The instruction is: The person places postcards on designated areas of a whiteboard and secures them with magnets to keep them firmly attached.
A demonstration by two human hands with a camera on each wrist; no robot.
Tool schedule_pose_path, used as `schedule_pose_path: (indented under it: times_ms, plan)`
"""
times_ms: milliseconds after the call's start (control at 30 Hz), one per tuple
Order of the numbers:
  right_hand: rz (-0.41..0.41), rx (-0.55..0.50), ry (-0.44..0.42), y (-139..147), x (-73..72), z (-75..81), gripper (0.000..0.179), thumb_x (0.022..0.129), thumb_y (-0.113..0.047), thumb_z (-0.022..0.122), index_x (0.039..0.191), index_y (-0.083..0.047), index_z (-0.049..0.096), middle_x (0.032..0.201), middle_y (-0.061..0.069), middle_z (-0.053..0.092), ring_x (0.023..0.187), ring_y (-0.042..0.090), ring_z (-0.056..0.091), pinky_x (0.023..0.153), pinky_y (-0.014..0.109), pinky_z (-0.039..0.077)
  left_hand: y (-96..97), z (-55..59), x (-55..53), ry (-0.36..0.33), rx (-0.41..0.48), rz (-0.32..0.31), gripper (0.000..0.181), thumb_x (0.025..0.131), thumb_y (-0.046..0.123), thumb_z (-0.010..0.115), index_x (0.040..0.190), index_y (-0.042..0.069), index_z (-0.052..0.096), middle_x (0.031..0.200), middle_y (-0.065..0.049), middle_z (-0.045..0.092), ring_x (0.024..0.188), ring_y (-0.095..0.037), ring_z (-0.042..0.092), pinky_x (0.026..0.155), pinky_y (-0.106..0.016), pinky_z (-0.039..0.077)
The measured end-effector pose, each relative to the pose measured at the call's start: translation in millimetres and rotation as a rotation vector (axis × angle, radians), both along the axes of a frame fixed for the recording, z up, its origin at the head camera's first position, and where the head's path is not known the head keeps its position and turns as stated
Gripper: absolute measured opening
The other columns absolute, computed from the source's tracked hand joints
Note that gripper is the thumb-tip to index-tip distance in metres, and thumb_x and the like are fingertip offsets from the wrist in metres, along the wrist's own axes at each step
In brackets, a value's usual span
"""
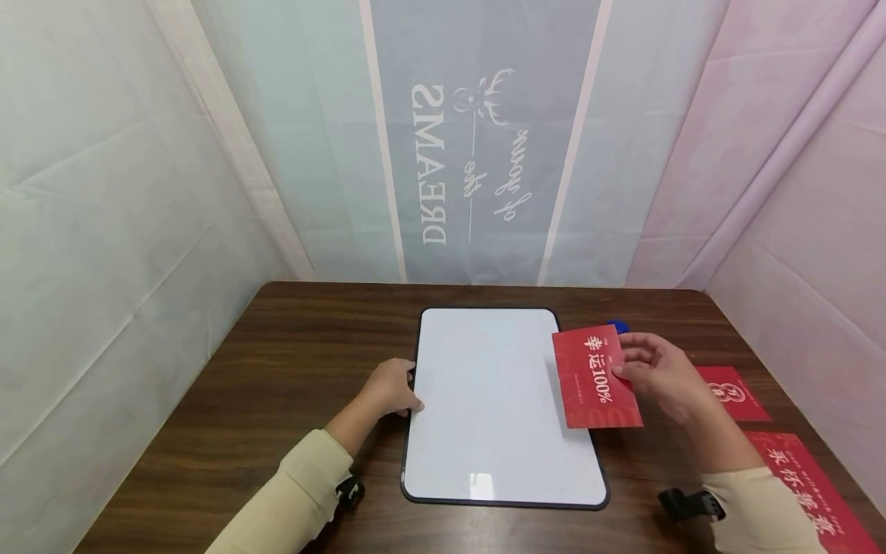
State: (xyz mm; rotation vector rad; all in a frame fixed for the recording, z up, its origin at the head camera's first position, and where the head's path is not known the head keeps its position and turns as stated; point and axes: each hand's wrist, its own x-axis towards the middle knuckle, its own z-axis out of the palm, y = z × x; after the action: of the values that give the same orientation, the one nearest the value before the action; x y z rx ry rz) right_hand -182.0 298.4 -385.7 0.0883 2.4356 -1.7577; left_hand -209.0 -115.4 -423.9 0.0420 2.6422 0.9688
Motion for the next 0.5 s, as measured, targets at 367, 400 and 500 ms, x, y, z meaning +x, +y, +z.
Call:
schedule_pose_path:
  times_ms: [367,400,500]
  plan:
    - [0.001,0.01,-0.014,-12.9,-12.5,-9.4,0.075,0.091,-0.023,0.07,0.149,-0.003,0.027,0.13,0.024,0.049,0.096,0.012,0.064,0.084,0.039,0.057,-0.5,0.0,0.8,0.002,0.012,-0.002,0.08,0.072,0.003,0.085,0.14,-0.008,0.045,0.119,-0.02,0.059,0.054,-0.015,0.064,0.055,-0.027,0.056]
    - [0.001,0.002,-0.02,-13.7,-14.1,-10.4,0.074,0.092,-0.022,0.07,0.149,-0.003,0.026,0.131,0.023,0.049,0.096,0.013,0.064,0.084,0.039,0.057,-0.5,0.2,0.8,0.002,0.012,-0.003,0.08,0.071,0.002,0.085,0.14,-0.008,0.045,0.119,-0.02,0.059,0.054,-0.015,0.064,0.055,-0.027,0.056]
    - [0.002,-0.015,-0.041,-16.1,-18.7,-13.3,0.073,0.092,-0.021,0.069,0.149,-0.004,0.026,0.131,0.023,0.049,0.098,0.014,0.063,0.084,0.039,0.057,-0.2,1.0,0.5,0.001,0.014,0.0,0.08,0.071,0.002,0.085,0.14,-0.008,0.045,0.119,-0.02,0.059,0.054,-0.015,0.064,0.055,-0.027,0.056]
